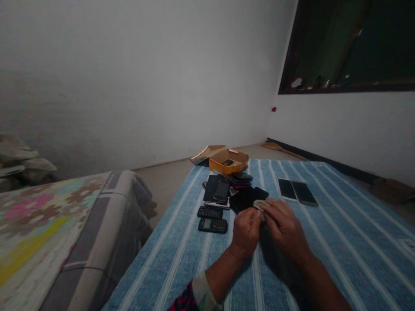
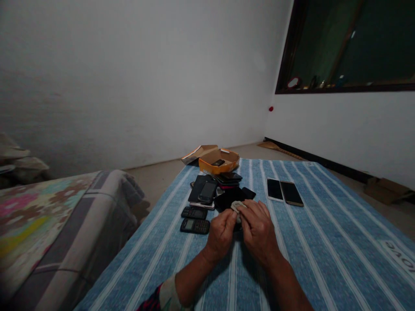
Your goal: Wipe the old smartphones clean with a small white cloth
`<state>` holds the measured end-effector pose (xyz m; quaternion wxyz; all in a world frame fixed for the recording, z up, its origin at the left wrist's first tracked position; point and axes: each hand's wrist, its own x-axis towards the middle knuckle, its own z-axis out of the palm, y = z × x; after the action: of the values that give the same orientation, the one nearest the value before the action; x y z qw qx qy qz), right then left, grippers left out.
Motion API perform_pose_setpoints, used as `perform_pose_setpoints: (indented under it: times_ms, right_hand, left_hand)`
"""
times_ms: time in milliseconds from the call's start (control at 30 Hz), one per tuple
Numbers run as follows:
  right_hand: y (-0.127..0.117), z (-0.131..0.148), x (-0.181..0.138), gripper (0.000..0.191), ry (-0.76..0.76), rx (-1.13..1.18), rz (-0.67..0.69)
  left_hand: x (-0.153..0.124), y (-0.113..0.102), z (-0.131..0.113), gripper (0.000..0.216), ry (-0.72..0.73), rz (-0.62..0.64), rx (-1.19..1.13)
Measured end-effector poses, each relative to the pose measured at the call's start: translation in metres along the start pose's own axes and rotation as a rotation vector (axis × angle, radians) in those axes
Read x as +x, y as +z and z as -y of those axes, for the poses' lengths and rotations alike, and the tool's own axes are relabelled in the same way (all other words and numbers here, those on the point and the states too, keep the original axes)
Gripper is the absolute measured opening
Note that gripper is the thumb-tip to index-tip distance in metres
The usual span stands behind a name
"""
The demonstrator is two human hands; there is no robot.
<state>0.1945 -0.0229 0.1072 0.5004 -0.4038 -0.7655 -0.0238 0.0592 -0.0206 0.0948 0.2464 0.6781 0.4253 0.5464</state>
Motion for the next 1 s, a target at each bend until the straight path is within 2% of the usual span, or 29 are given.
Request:
perform_pose_setpoints:
  times_ms: [200,467,633,867,1000]
  right_hand:
    - [0.0,0.001,0.0,0.026,0.084,0.047,-0.04]
    - [-0.005,-0.001,0.004,0.026,-0.01,0.065,-0.038]
    - [-0.009,0.001,0.007,0.029,-0.022,0.092,-0.007]
    - [-0.009,-0.003,0.006,0.03,-0.019,0.105,-0.042]
    - [-0.014,-0.005,0.009,0.031,-0.013,0.103,-0.005]
  left_hand:
    - [0.0,-0.001,-0.001,0.035,-0.014,0.022,-0.002]
    - [0.0,-0.002,-0.003,0.037,-0.021,0.036,0.007]
    - [0.001,-0.003,-0.005,0.039,-0.033,0.04,-0.028]
    - [0.004,-0.005,-0.005,0.038,-0.041,0.053,-0.06]
    - [0.005,-0.006,-0.006,0.037,-0.036,0.053,-0.075]
